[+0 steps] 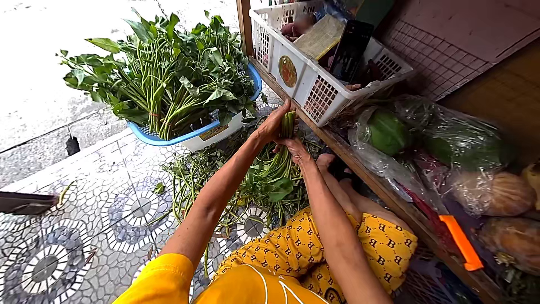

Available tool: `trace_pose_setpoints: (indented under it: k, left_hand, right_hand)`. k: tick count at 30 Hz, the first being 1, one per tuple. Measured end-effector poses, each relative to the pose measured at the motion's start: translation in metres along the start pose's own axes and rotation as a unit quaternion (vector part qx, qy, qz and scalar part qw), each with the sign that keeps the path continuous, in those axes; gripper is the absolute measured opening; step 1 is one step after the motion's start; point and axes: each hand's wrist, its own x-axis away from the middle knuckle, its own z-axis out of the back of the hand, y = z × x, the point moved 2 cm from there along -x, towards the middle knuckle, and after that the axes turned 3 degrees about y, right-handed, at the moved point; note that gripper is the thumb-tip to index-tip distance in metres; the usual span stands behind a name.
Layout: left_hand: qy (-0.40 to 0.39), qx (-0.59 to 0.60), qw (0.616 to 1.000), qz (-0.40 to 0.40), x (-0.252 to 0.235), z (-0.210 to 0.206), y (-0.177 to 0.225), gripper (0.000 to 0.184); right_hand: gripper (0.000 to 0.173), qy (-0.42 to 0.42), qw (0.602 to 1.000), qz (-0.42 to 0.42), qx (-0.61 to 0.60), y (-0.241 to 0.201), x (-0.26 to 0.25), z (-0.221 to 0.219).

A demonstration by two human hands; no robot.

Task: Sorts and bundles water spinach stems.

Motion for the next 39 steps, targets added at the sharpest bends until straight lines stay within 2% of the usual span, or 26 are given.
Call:
trace_pose_setpoints:
  k: [1, 2, 4, 6, 8, 9, 12, 13, 15, 17, 18, 21, 24, 26, 28, 30, 32, 33, 36, 37, 39]
  left_hand:
    - [0.006, 0.01, 1.0, 0.009, 0.0, -0.001, 0.003, 0.056]
    - [0.015, 0.007, 1.0, 0.007, -0.001, -0.002, 0.004, 0.053]
    - [0.043, -0.042, 0.998, -0.018, 0.001, -0.003, 0.004, 0.033]
    - [0.078, -0.098, 0.991, -0.046, 0.003, -0.006, 0.003, 0.025]
    - [0.068, -0.124, 0.988, -0.056, 0.004, -0.004, 0.001, 0.025]
    - [0.053, -0.126, 0.989, -0.053, 0.005, -0.001, 0.001, 0.031]
    - [0.037, -0.163, 0.986, -0.023, 0.018, 0.016, 0.002, 0.076]
    - [0.053, -0.179, 0.982, -0.02, 0.027, 0.024, 0.004, 0.08]
    - [0.114, -0.194, 0.974, -0.038, 0.051, 0.05, 0.004, 0.07]
    - [0.188, -0.214, 0.957, -0.06, 0.085, 0.098, -0.004, 0.052]
    - [0.219, -0.237, 0.945, -0.046, 0.11, 0.127, -0.016, 0.045]
    - [0.301, -0.316, 0.895, 0.09, 0.194, 0.216, -0.066, 0.035]
    - [0.329, -0.345, 0.832, 0.282, 0.282, 0.261, -0.142, 0.034]
    - [0.303, -0.367, 0.801, 0.363, 0.325, 0.263, -0.19, 0.032]
    - [0.287, -0.394, 0.763, 0.424, 0.351, 0.251, -0.221, 0.03]
    - [0.263, -0.426, 0.707, 0.5, 0.357, 0.235, -0.232, 0.033]
    - [0.245, -0.414, 0.681, 0.553, 0.36, 0.222, -0.24, 0.039]
    - [0.228, -0.401, 0.687, 0.561, 0.36, 0.218, -0.248, 0.043]
    - [0.178, -0.374, 0.76, 0.5, 0.359, 0.207, -0.291, 0.037]
    - [0.165, -0.37, 0.778, 0.479, 0.355, 0.199, -0.303, 0.038]
    - [0.174, -0.367, 0.783, 0.471, 0.349, 0.179, -0.315, 0.047]
  right_hand:
    - [0.013, 0.002, 1.0, 0.002, -0.006, 0.0, -0.001, 0.0]
    - [0.012, 0.004, 1.0, 0.004, -0.006, 0.0, -0.001, -0.001]
    - [0.01, 0.001, 1.0, 0.012, 0.008, 0.0, -0.001, -0.002]
    - [0.01, -0.007, 1.0, 0.019, 0.022, 0.001, -0.002, -0.003]
    - [0.008, -0.028, 0.999, 0.02, 0.007, 0.003, -0.002, -0.003]
    - [0.007, -0.039, 0.999, 0.023, -0.009, 0.005, -0.003, -0.001]
    - [0.009, -0.049, 0.994, 0.066, -0.075, 0.01, -0.007, 0.005]
    - [0.011, -0.04, 0.991, 0.084, -0.091, 0.009, -0.007, 0.008]
    - [0.009, -0.017, 0.989, 0.11, -0.093, 0.002, -0.004, 0.018]
    - [0.007, 0.003, 0.991, 0.119, -0.065, -0.005, 0.0, 0.024]
    - [0.007, 0.011, 0.991, 0.123, -0.045, -0.006, 0.003, 0.026]
    - [0.011, 0.023, 0.986, 0.165, -0.005, -0.016, -0.002, 0.026]
    - [0.017, 0.021, 0.982, 0.187, 0.032, -0.02, 0.001, 0.017]
    - [0.018, 0.014, 0.981, 0.185, 0.059, -0.018, 0.003, 0.009]
    - [0.019, 0.012, 0.982, 0.171, 0.081, -0.012, 0.005, 0.002]
    - [0.02, 0.008, 0.982, 0.16, 0.103, -0.006, 0.004, 0.0]
    - [0.019, 0.008, 0.982, 0.143, 0.123, -0.002, 0.006, 0.0]
    - [0.02, 0.009, 0.982, 0.135, 0.133, -0.001, 0.006, 0.0]
    - [0.021, -0.003, 0.981, 0.13, 0.142, 0.001, 0.007, -0.002]
    - [0.02, -0.015, 0.978, 0.155, 0.137, 0.003, 0.007, -0.003]
    - [0.015, -0.027, 0.954, 0.261, 0.144, -0.009, 0.025, -0.017]
